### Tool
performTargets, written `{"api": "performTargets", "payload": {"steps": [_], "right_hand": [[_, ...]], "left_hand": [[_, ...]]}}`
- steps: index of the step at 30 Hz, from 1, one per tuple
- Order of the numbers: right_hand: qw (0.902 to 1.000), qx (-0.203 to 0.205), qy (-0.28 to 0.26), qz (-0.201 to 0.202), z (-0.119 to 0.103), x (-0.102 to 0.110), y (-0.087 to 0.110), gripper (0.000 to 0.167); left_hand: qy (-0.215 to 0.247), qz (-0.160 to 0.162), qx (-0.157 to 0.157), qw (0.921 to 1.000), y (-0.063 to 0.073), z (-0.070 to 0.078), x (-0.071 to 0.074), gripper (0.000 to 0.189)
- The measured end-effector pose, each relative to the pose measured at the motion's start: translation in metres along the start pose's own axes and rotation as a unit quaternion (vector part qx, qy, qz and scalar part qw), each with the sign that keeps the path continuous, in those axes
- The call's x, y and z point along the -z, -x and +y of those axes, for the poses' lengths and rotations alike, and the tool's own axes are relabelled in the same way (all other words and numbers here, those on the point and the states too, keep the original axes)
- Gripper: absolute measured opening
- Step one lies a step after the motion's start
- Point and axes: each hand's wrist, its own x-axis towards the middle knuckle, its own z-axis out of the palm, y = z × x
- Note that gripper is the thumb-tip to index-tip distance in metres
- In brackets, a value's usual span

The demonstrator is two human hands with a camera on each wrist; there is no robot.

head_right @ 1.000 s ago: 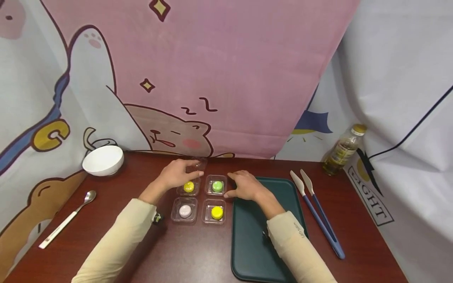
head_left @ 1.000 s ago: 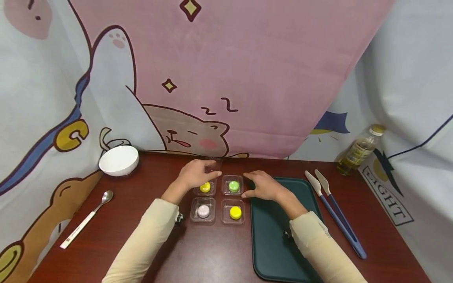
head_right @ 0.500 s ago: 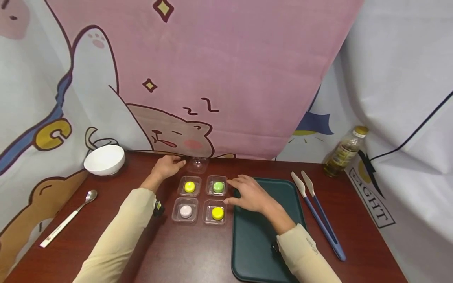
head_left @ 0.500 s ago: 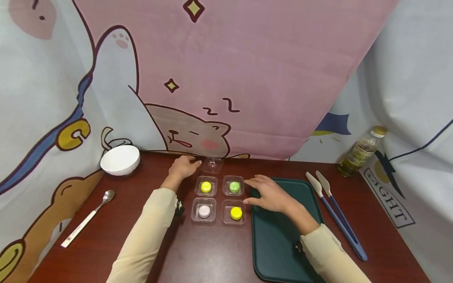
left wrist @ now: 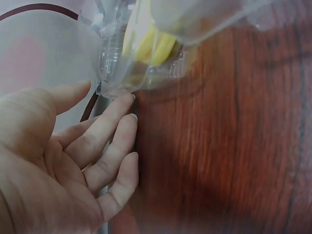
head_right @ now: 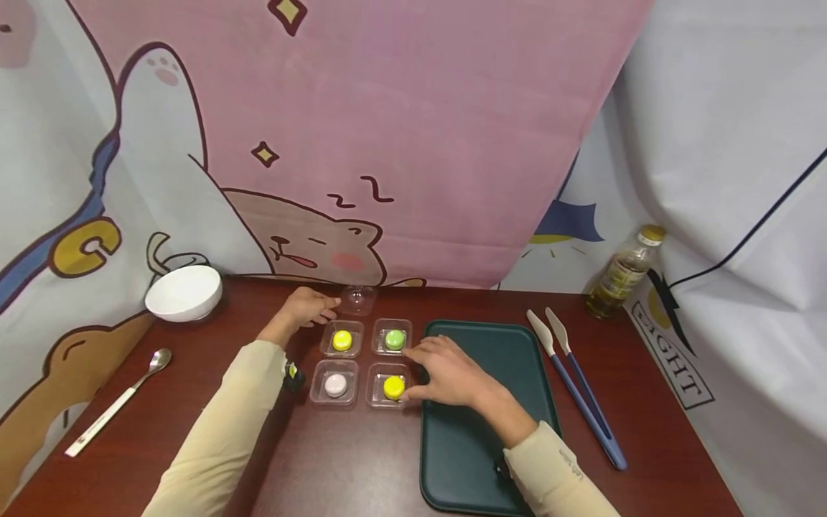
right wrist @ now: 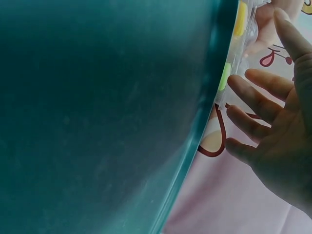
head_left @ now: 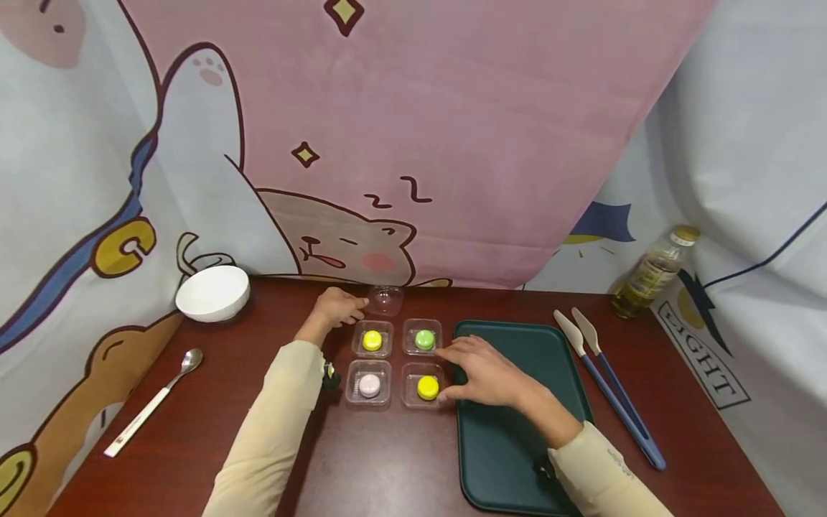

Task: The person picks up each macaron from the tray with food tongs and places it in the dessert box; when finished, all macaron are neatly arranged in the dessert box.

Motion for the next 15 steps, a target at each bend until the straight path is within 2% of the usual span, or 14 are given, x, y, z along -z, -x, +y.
{"api": "performTargets", "payload": {"steps": [9,15], "right_hand": [[0.9993,0.013,0.019,-0.03,-0.008,-0.005,0.002,0.081],[0.999,0.02,0.034,-0.022,-0.015,-0.007,0.003,0.083]], "left_hand": [[0.021,-0.008,-0.002,0.9997,0.001,0.002,-0.003,0.035],[0.04,-0.01,-0.003,0.9991,0.001,0.001,-0.005,0.032]]}}
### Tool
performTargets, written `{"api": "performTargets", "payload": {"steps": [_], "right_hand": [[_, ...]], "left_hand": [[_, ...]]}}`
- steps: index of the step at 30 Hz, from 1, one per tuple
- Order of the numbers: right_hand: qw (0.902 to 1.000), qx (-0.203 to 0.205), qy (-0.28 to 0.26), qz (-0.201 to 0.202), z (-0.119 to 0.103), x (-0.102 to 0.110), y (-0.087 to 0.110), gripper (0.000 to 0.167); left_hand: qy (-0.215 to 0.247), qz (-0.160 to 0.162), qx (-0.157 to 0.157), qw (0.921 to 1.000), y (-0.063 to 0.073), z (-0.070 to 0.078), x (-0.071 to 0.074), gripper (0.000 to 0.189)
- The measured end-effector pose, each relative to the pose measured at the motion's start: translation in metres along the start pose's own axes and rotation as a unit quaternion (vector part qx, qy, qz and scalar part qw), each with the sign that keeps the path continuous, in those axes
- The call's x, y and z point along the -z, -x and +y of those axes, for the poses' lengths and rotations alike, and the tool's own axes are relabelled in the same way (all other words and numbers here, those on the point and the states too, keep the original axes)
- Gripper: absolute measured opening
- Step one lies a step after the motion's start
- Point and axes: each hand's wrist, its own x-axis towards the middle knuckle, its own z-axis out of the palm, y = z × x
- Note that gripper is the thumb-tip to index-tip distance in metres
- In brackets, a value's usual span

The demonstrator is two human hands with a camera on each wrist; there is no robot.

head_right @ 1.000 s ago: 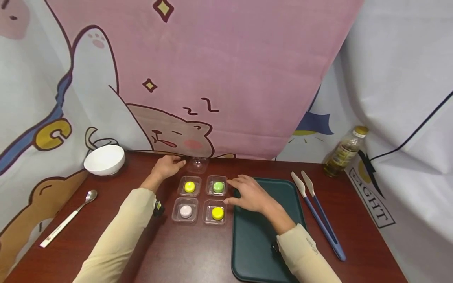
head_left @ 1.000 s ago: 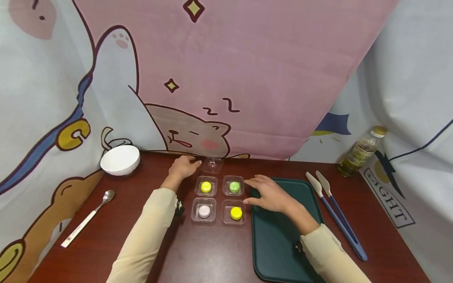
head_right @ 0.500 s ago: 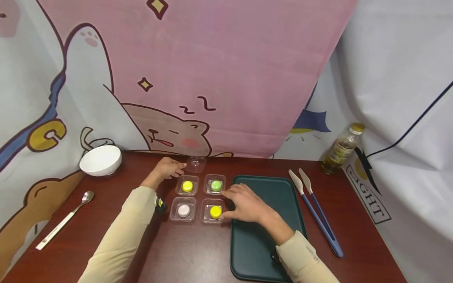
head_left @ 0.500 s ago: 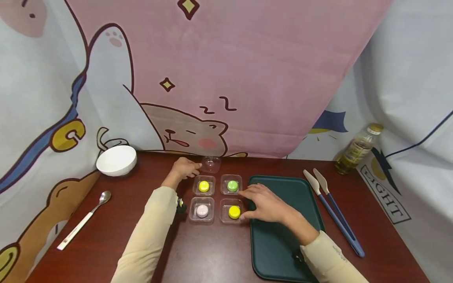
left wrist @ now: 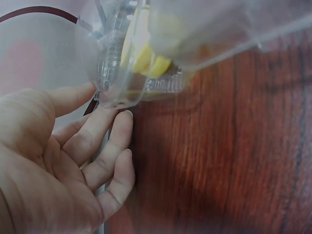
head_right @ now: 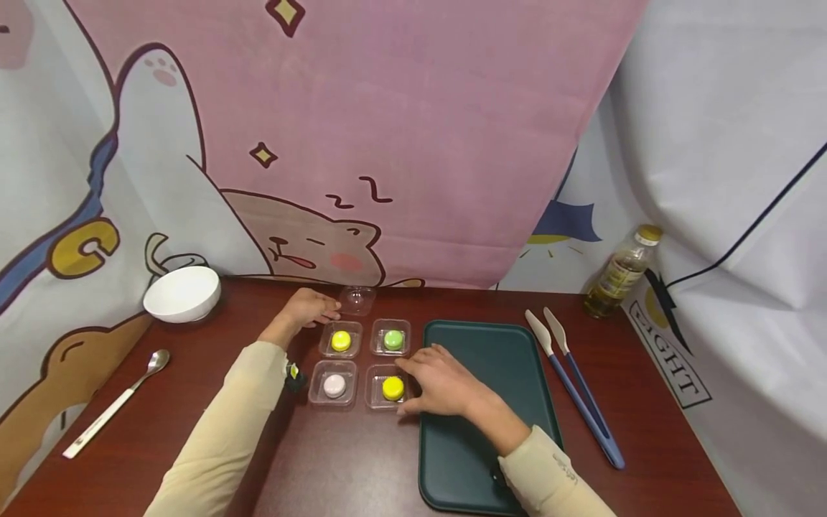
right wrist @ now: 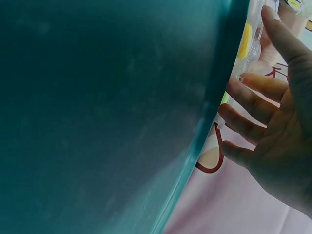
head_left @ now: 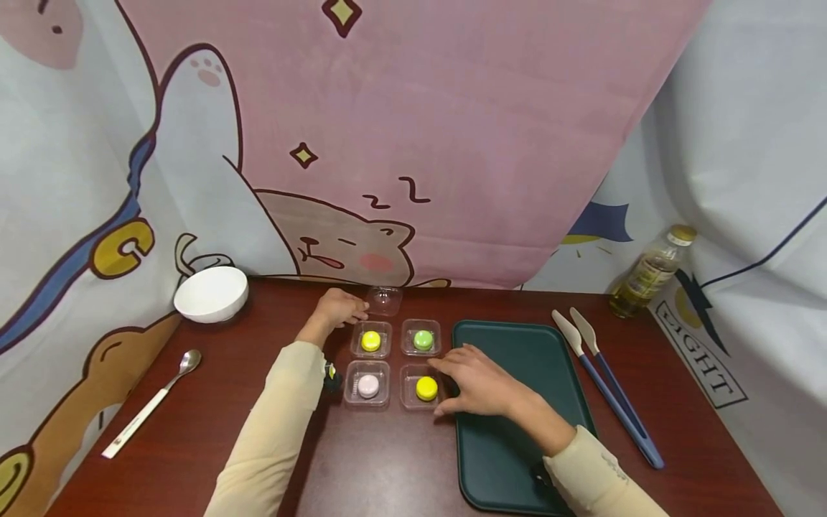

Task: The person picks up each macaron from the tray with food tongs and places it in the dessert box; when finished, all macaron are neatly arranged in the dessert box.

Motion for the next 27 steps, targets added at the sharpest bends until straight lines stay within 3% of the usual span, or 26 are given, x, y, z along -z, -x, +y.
{"api": "performTargets", "payload": {"steps": [11,27], "right_hand": [[0.9998,-0.001,0.018,0.013,-0.003,-0.003,-0.003,0.078],[0.9999,-0.01,0.011,0.008,-0.002,-0.002,-0.003,0.078]], "left_hand": [[0.011,-0.001,-0.014,0.9998,0.001,0.0,-0.001,0.028],[0.007,0.013,-0.044,0.9989,0.013,0.007,0.011,0.029]]}}
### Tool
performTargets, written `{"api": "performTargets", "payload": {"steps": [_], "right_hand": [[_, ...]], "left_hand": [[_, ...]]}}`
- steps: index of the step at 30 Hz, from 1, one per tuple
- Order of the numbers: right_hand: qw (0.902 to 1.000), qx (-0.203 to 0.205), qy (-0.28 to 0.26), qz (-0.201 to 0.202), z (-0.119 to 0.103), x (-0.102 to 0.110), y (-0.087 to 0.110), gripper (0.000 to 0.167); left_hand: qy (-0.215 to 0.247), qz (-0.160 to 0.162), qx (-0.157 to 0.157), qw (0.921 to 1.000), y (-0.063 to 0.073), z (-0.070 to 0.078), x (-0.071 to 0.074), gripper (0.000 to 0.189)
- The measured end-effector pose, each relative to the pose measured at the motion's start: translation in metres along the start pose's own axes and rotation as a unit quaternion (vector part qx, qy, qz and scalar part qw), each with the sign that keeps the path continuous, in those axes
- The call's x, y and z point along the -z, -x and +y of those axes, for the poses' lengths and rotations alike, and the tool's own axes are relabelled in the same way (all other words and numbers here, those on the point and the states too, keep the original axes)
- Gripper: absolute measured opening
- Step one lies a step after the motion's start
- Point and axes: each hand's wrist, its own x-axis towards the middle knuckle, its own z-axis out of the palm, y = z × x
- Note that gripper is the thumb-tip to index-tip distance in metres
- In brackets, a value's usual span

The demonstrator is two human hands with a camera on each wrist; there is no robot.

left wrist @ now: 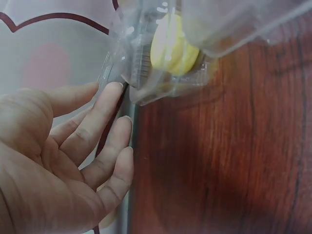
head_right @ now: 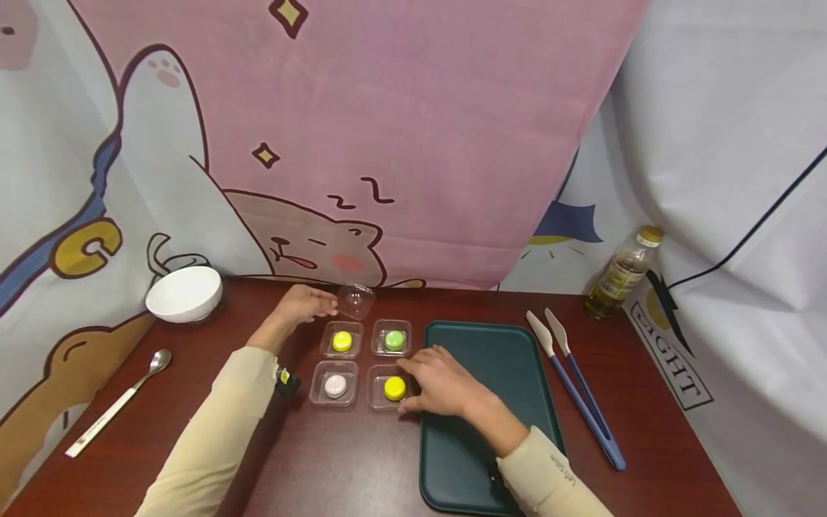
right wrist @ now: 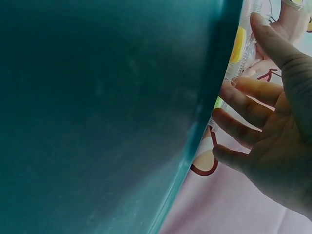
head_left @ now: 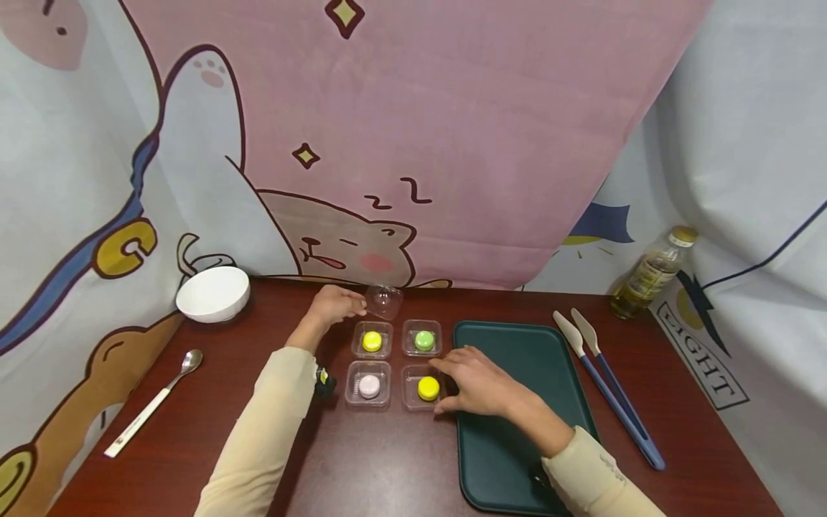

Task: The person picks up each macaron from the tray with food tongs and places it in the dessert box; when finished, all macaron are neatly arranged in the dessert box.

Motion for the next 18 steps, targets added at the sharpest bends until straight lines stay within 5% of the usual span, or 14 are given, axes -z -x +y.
{"api": "performTargets", "payload": {"steps": [11,18], "right_hand": [[0.9999,0.001,0.007,0.01,-0.003,0.0,-0.001,0.075],[0.9997,-0.018,0.009,0.013,-0.006,-0.002,0.0,0.076]], "left_hand": [[0.003,0.014,-0.048,0.9987,0.018,0.013,-0.001,0.03],[0.046,0.016,-0.069,0.9964,0.026,0.018,-0.003,0.029]]}}
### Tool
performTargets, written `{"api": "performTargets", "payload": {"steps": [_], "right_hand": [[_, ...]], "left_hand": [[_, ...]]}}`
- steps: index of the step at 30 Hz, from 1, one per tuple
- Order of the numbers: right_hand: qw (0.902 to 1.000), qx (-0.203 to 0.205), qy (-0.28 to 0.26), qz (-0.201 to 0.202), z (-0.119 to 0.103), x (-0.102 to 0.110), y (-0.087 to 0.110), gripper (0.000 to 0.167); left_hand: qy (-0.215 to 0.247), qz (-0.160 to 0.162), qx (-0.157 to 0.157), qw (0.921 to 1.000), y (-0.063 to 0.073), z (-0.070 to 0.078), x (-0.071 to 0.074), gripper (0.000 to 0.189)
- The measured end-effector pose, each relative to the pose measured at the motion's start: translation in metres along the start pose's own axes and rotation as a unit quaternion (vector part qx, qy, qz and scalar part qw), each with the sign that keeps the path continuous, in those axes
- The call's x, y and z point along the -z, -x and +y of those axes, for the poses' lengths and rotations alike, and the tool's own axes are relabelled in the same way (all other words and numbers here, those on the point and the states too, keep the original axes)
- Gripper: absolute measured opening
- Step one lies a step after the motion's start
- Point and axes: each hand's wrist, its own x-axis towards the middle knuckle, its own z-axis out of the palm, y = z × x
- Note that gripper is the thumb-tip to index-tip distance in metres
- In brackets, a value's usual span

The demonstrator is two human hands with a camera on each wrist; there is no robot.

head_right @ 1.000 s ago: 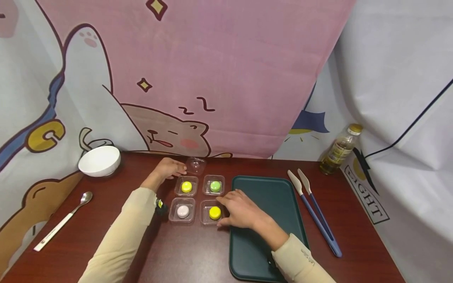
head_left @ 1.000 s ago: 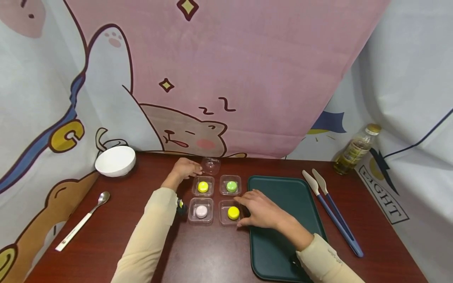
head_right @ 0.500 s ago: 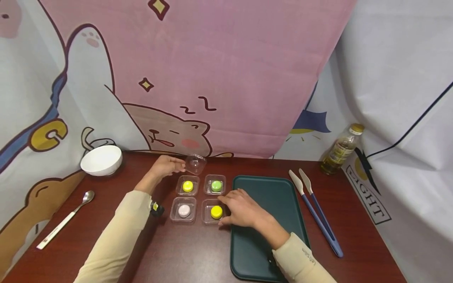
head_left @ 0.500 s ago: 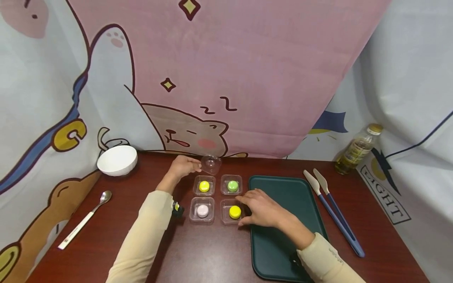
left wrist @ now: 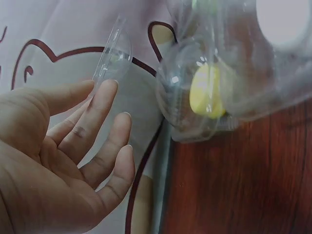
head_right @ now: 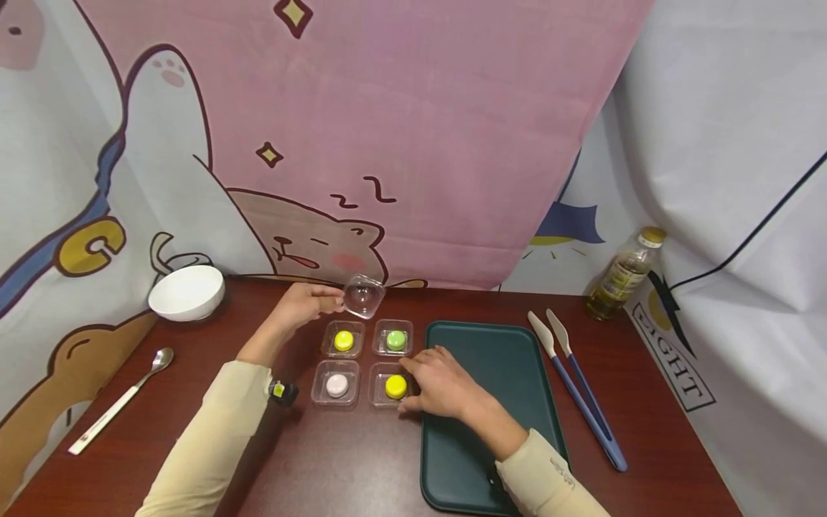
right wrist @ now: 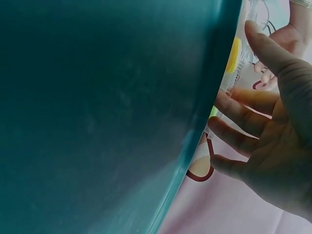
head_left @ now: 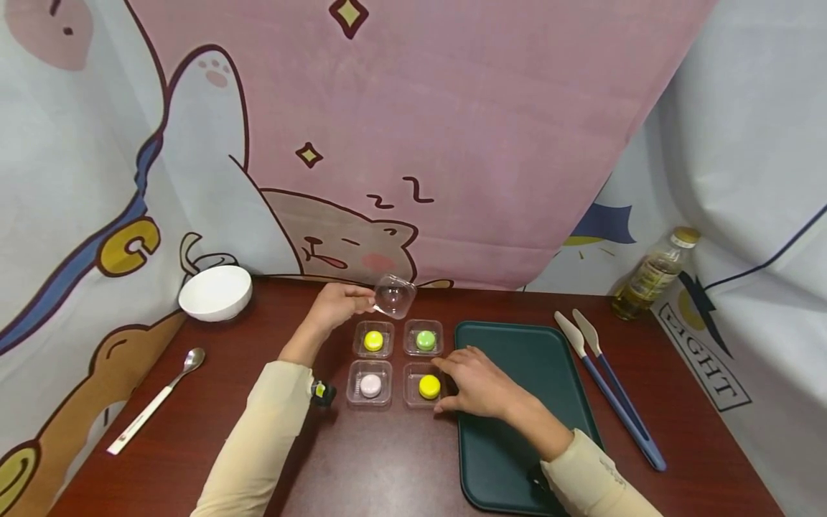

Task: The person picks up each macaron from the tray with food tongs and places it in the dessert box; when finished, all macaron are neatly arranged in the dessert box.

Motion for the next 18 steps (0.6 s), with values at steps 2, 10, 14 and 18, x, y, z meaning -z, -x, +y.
{"api": "performTargets", "payload": {"steps": [2,10,14,18], "right_hand": [[1.0,-0.005,0.0,0.002,-0.001,0.0,0.0,0.076],[0.9999,-0.012,0.003,0.009,-0.001,0.0,0.0,0.076],[0.9999,-0.014,0.003,0.009,0.001,0.0,0.0,0.077],[0.9999,-0.009,0.007,0.008,0.002,0.001,0.0,0.079]], "left_hand": [[0.002,0.005,-0.004,1.0,0.003,0.002,-0.001,0.028],[0.03,-0.003,-0.017,0.9994,0.009,0.008,-0.008,0.03],[0.052,-0.004,-0.013,0.9985,0.012,0.007,-0.012,0.029],[0.067,-0.002,-0.013,0.9977,0.014,0.007,-0.014,0.029]]}}
